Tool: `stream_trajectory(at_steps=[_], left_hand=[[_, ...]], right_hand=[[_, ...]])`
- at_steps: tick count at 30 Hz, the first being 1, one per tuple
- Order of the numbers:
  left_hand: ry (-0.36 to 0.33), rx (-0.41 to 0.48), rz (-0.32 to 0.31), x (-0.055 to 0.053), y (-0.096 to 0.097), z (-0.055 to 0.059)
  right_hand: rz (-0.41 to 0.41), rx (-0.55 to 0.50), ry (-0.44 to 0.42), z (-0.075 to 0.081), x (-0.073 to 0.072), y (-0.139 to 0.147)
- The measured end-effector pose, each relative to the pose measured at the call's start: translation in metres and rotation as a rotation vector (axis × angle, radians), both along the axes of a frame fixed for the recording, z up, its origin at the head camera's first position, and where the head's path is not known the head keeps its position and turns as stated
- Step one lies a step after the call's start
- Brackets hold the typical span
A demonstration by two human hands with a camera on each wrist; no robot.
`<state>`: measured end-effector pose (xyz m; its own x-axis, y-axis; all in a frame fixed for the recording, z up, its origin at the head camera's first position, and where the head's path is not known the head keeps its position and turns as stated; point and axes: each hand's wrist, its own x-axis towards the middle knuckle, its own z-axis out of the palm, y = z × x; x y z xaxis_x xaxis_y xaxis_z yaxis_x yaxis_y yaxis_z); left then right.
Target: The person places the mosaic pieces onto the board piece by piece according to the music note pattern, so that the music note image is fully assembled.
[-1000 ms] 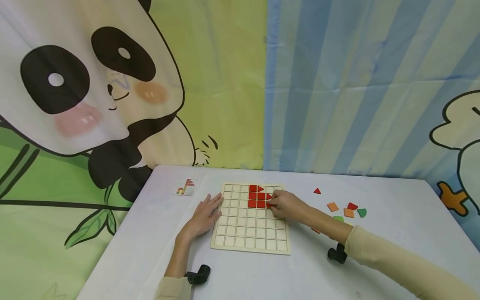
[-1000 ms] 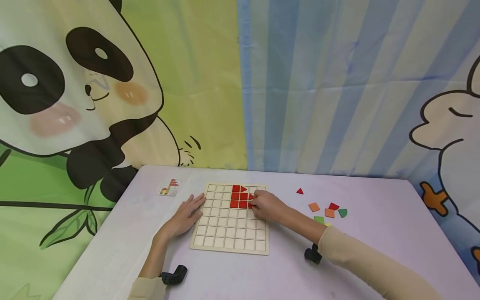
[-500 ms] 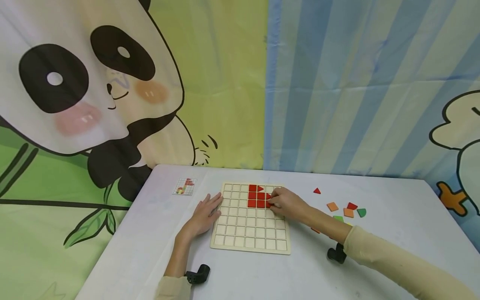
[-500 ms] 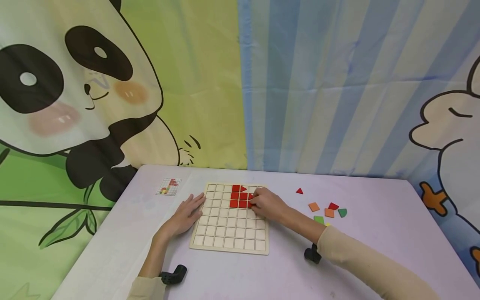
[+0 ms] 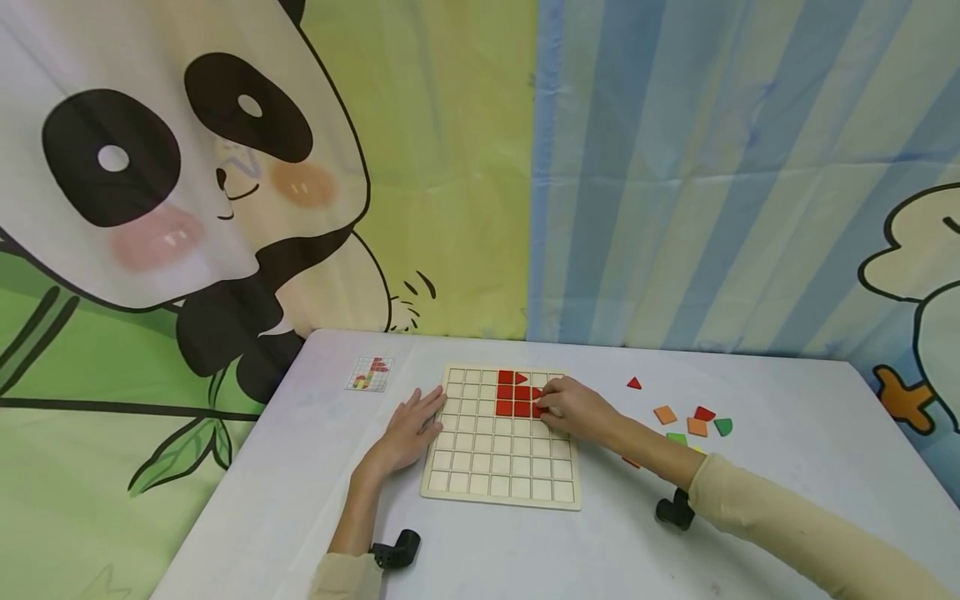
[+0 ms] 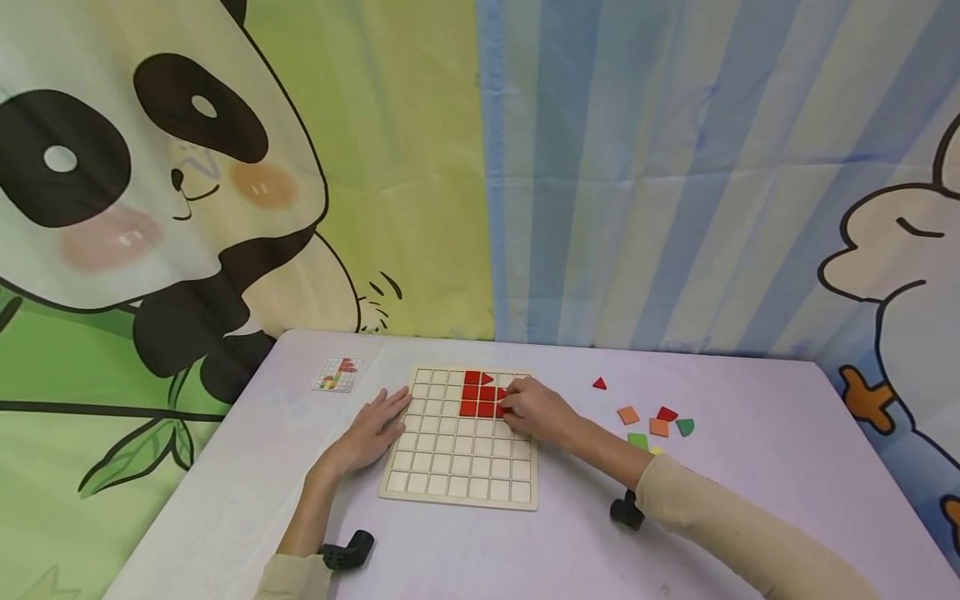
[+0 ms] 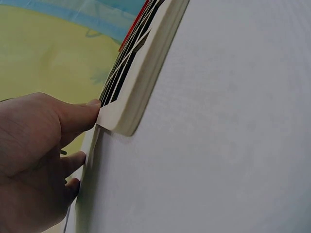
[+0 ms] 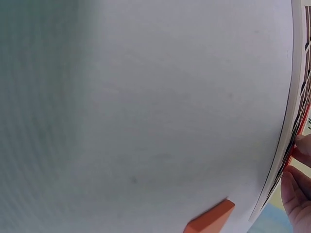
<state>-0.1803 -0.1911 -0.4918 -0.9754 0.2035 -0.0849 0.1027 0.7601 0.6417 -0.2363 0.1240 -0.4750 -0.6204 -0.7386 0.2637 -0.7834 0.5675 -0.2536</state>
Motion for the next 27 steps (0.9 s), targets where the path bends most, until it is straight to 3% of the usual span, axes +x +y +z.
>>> stream_trajectory(at_steps=[4, 9, 13, 19, 27], left_hand=[[-0.007, 0.003, -0.002, 0.001, 0.000, 0.000], [-0.007, -0.005, 0.000, 0.001, -0.001, -0.001], [-0.017, -0.010, -0.002, 0.000, -0.001, -0.001], [-0.027, -0.020, 0.003, -0.002, 0.000, -0.002], [-0.012, 0.004, -0.010, -0.001, 0.000, -0.001]], right_hand=[[-0.022, -0.004, -0.010, 0.000, 0.003, 0.000], [-0.030, -0.018, 0.039, 0.000, 0.004, 0.001], [-0.069, -0.029, 0.053, 0.007, 0.006, 0.014], [-0.254, 0.012, -0.070, 0.019, 0.003, 0.063], [-0.443, 0.047, -0.227, 0.012, -0.019, 0.124]])
